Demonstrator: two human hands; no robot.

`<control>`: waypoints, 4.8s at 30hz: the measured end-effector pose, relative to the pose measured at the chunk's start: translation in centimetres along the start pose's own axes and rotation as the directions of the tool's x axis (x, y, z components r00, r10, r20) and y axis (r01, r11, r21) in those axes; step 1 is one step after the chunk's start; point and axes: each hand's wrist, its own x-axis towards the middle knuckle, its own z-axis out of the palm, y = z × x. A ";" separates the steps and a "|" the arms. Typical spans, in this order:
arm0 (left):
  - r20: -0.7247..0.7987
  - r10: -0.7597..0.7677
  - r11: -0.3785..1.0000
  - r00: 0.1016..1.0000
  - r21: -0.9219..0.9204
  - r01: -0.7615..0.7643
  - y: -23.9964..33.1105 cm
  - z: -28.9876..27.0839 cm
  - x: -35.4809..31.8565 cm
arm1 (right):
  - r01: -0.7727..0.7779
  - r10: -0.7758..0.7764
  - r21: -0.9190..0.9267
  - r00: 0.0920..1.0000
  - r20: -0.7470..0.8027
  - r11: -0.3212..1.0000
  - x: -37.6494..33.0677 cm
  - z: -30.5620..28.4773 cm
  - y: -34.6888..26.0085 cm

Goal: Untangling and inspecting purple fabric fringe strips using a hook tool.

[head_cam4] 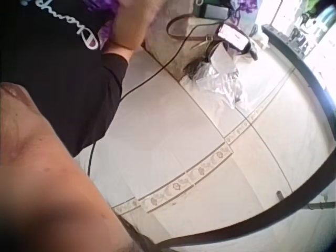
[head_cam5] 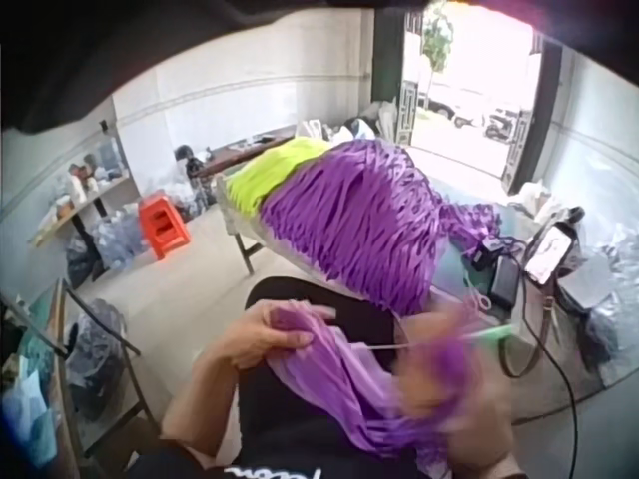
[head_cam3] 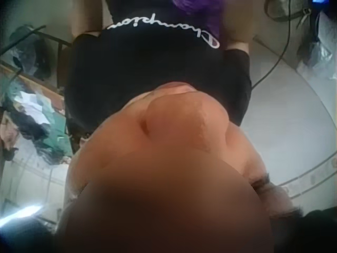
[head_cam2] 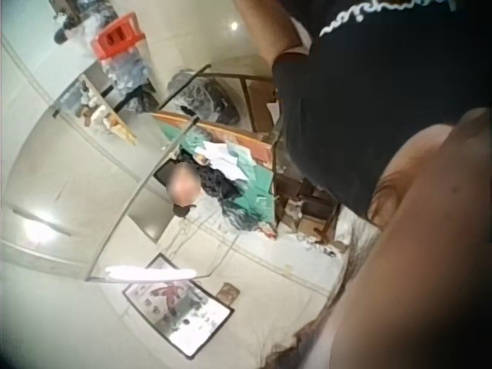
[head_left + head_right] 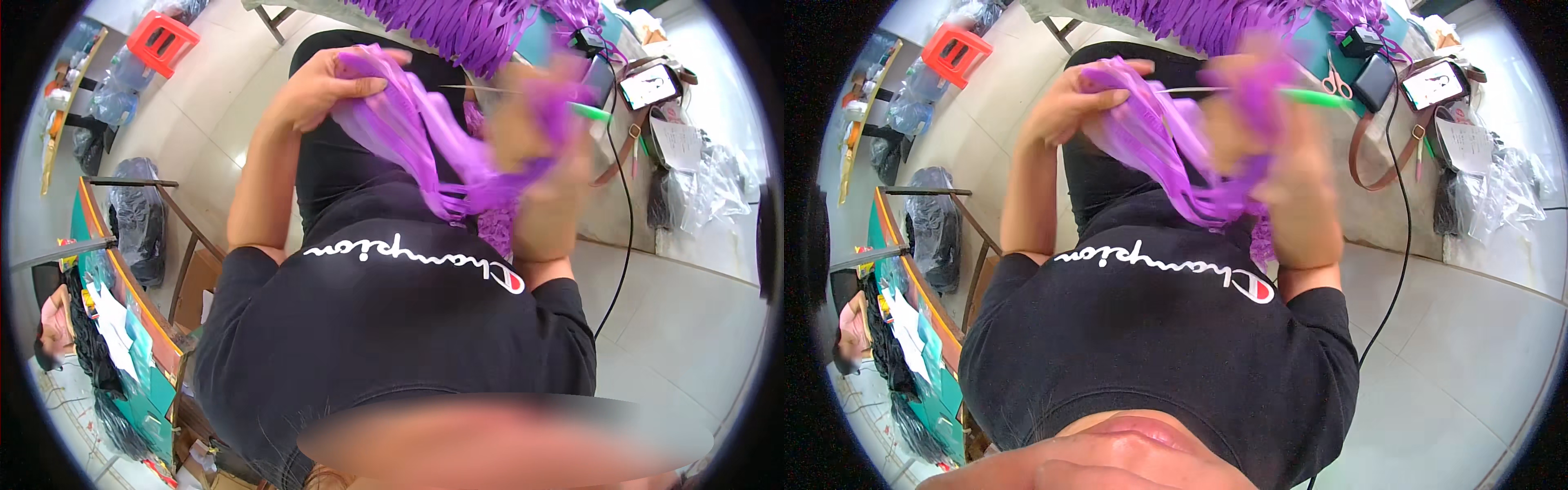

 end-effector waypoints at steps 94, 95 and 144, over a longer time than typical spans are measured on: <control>-0.327 0.127 0.882 0.936 0.470 0.044 -4.9 2.8 -3.0 | 0.237 -0.173 -0.088 0.873 0.457 0.967 5.5 -4.7 11.4; -0.339 0.116 0.882 0.934 0.468 0.061 -5.5 2.5 -3.0 | 0.194 -0.175 0.006 0.871 0.460 0.981 5.5 -4.7 11.2; -0.353 -0.024 0.999 0.935 0.024 0.035 -1.5 4.2 -4.4 | 0.299 -0.239 -0.037 0.826 0.510 0.954 5.0 -2.7 10.5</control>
